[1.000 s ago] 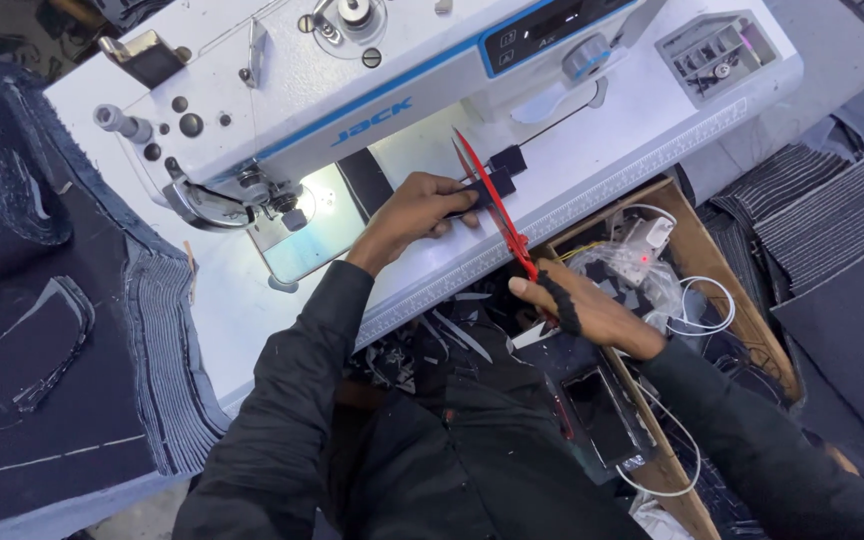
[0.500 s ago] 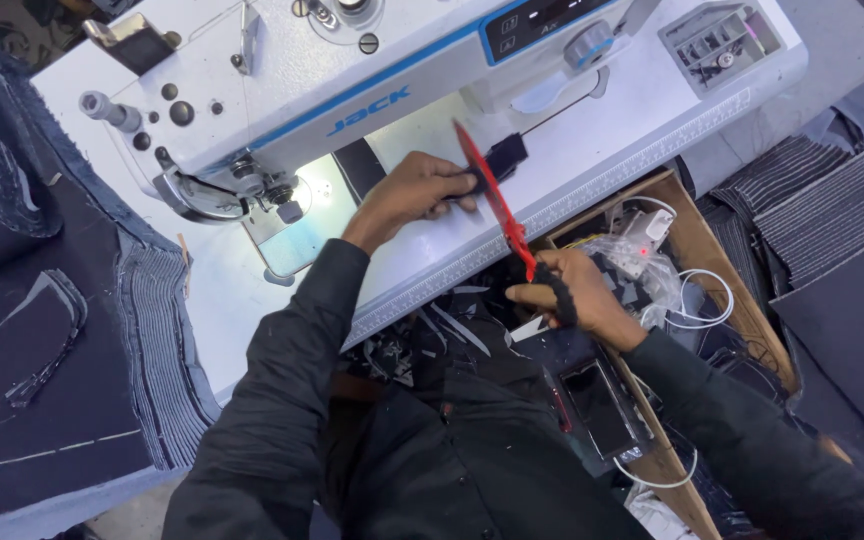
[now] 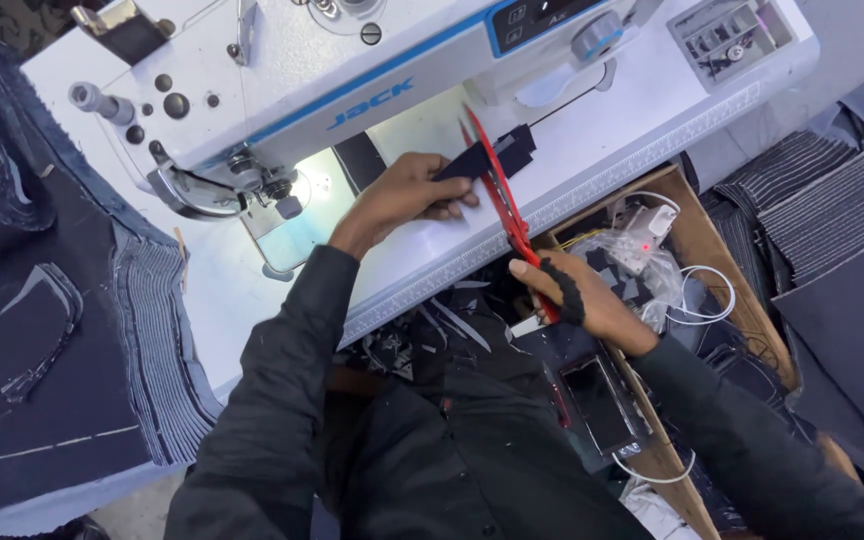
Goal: The person cuts fabric pattern pieces using handheld scissors, holding the fabric with one hand and cutting with the other, then places the cut pieces into a drawer.
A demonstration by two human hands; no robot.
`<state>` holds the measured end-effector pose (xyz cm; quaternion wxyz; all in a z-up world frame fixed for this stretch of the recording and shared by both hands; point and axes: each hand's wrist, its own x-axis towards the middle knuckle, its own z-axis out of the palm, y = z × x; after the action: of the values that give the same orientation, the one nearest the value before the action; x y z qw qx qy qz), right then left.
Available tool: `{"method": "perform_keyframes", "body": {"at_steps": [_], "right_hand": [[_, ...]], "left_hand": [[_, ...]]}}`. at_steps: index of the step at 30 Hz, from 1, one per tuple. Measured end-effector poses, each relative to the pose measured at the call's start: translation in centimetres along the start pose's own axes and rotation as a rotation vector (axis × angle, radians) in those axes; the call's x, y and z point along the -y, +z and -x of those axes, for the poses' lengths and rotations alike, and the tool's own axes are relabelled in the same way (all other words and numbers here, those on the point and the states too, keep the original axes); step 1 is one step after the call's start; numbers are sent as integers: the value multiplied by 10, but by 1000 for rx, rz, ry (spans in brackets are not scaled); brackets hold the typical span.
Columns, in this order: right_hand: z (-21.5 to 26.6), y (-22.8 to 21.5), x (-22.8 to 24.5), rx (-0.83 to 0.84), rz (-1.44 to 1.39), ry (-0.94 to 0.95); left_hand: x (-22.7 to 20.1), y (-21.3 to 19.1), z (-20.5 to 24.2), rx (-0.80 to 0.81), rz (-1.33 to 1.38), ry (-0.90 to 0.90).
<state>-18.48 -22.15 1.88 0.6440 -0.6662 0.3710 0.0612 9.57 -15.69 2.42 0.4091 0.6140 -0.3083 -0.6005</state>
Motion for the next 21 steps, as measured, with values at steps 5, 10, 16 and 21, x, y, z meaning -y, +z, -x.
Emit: {"method": "perform_keyframes", "body": {"at_steps": [5, 10, 16, 21], "right_hand": [[-3, -2, 5, -1, 26, 74], [-6, -1, 6, 39, 189, 42], [-7, 4, 9, 40, 95, 5], [-9, 8, 11, -9, 179, -56]], "left_hand": [[5, -2, 3, -53, 105, -12], [2, 2, -2, -36, 78, -11], [1, 6, -9, -10, 31, -27], [4, 5, -11, -11, 25, -36]]}}
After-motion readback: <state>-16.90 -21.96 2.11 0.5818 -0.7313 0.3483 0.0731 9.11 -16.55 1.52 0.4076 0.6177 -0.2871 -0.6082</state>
